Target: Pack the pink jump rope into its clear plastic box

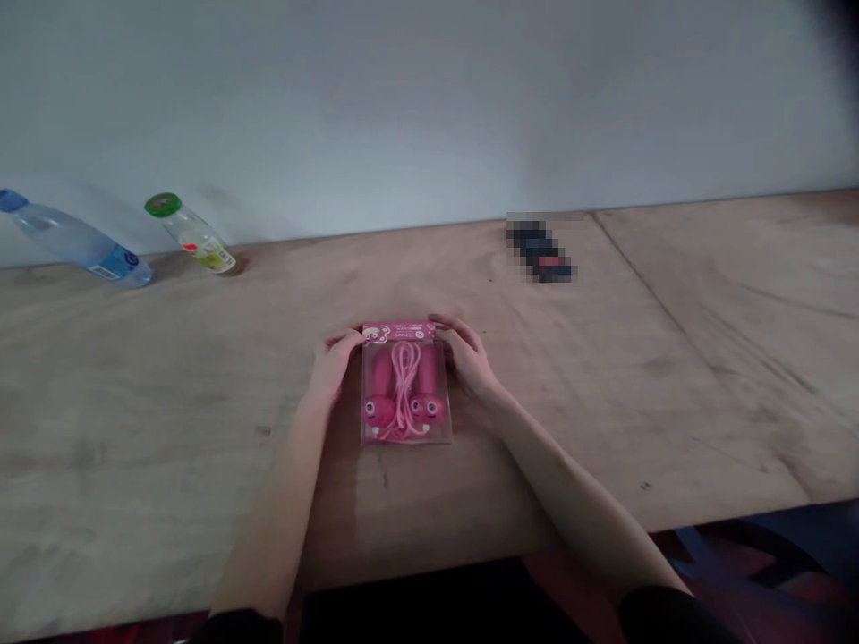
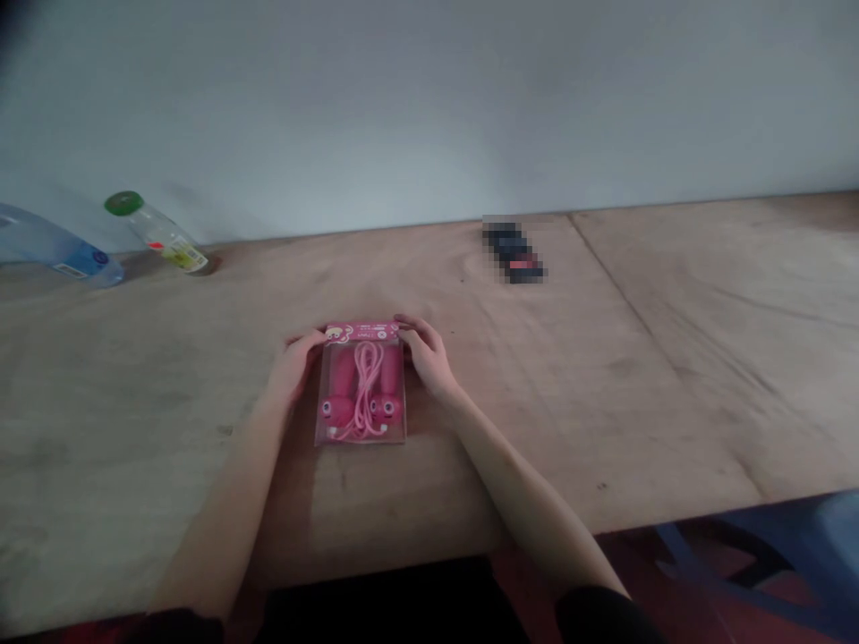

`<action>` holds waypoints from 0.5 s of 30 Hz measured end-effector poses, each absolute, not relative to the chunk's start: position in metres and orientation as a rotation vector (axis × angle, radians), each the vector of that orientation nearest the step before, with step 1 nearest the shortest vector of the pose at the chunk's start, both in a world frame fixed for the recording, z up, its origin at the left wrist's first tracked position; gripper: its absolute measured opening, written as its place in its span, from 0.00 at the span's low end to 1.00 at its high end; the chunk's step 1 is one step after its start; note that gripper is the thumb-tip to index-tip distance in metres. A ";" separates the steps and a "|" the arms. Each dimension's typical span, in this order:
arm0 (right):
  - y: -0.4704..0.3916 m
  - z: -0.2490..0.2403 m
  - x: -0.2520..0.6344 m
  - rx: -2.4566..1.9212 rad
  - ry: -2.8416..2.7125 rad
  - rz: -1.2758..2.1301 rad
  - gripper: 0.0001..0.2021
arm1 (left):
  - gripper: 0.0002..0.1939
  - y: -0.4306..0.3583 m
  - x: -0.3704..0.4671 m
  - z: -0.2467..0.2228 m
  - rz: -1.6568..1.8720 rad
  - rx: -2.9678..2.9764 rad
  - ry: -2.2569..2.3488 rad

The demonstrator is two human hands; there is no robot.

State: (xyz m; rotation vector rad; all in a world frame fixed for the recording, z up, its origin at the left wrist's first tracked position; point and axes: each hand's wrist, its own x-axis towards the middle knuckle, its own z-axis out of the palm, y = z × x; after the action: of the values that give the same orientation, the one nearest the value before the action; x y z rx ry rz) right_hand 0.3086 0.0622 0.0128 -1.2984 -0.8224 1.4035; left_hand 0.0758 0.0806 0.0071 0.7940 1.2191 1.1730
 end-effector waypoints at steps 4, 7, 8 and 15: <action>0.061 0.015 0.309 -1.287 -0.820 1.415 0.21 | 0.09 0.081 0.073 0.006 1.231 0.927 1.228; 0.061 0.015 0.308 -1.283 -0.919 1.347 0.21 | 0.11 0.082 0.071 0.006 1.241 1.018 1.294; 0.061 0.015 0.308 -1.282 -0.964 1.311 0.19 | 0.11 0.082 0.071 0.005 1.241 1.024 1.313; 0.067 0.006 0.308 -1.297 -1.004 1.274 0.11 | 0.06 0.082 0.075 -0.004 1.274 0.965 1.378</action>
State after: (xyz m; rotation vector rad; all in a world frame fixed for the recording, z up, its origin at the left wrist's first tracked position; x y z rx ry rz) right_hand 0.3077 0.0666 0.0064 -1.2973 -1.0036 1.2744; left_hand 0.0750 0.0825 -0.0043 0.9654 1.3781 1.2740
